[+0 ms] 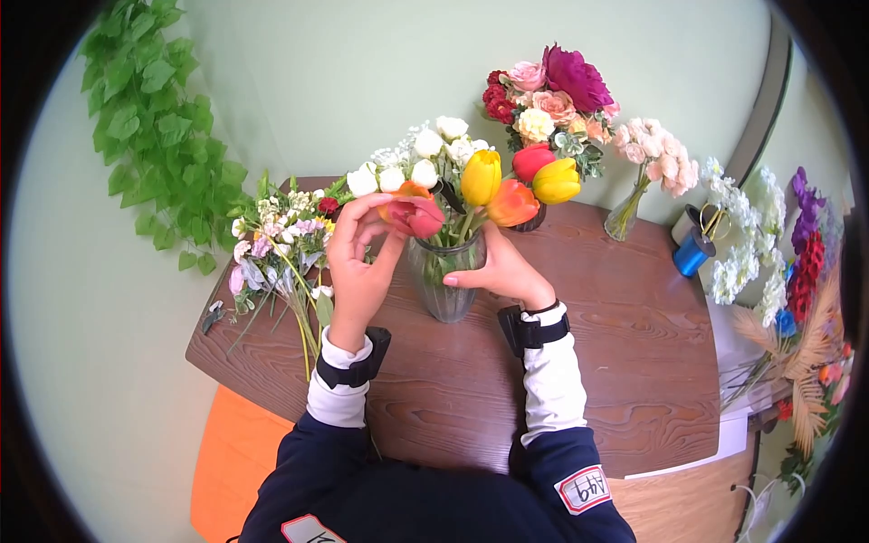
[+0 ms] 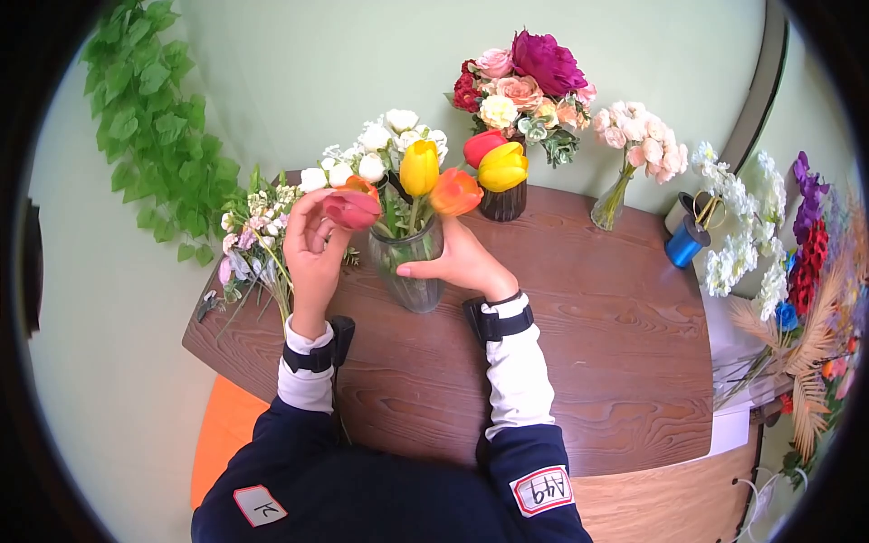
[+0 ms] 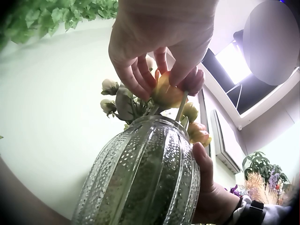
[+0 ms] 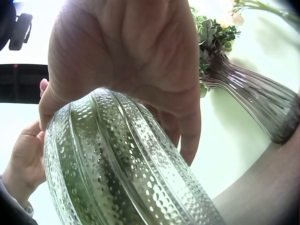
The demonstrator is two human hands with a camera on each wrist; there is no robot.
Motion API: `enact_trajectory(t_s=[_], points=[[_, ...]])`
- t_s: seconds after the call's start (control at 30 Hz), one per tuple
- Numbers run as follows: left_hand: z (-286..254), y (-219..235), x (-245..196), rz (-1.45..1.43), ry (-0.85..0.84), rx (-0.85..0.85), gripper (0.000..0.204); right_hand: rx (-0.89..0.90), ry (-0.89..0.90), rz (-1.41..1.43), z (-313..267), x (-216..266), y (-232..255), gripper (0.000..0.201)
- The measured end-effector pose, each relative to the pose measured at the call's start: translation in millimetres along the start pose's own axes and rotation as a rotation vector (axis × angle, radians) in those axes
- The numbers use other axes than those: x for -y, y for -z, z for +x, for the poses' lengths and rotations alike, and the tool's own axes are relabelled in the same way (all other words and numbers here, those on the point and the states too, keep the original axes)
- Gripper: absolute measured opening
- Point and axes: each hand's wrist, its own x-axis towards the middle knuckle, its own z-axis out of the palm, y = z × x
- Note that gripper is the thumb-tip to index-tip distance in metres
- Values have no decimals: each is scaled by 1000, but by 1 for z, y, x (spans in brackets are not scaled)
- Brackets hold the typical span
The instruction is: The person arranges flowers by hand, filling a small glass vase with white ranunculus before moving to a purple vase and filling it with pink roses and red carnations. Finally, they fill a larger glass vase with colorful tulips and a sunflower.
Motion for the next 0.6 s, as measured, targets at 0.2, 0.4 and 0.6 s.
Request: enact_trajectory(t_s=[0.2,0.4,0.6], points=[[1,-4,-3,221,-57,-15,44,2,-55,32,-1,7,-1,97],[1,-9,-1,443,-121,-20,46,-52,33,6,-1,-3,-4,89],[-2,-11,-3,340,-61,-50,42,-38,-30,148,-2,-6,-6,83]])
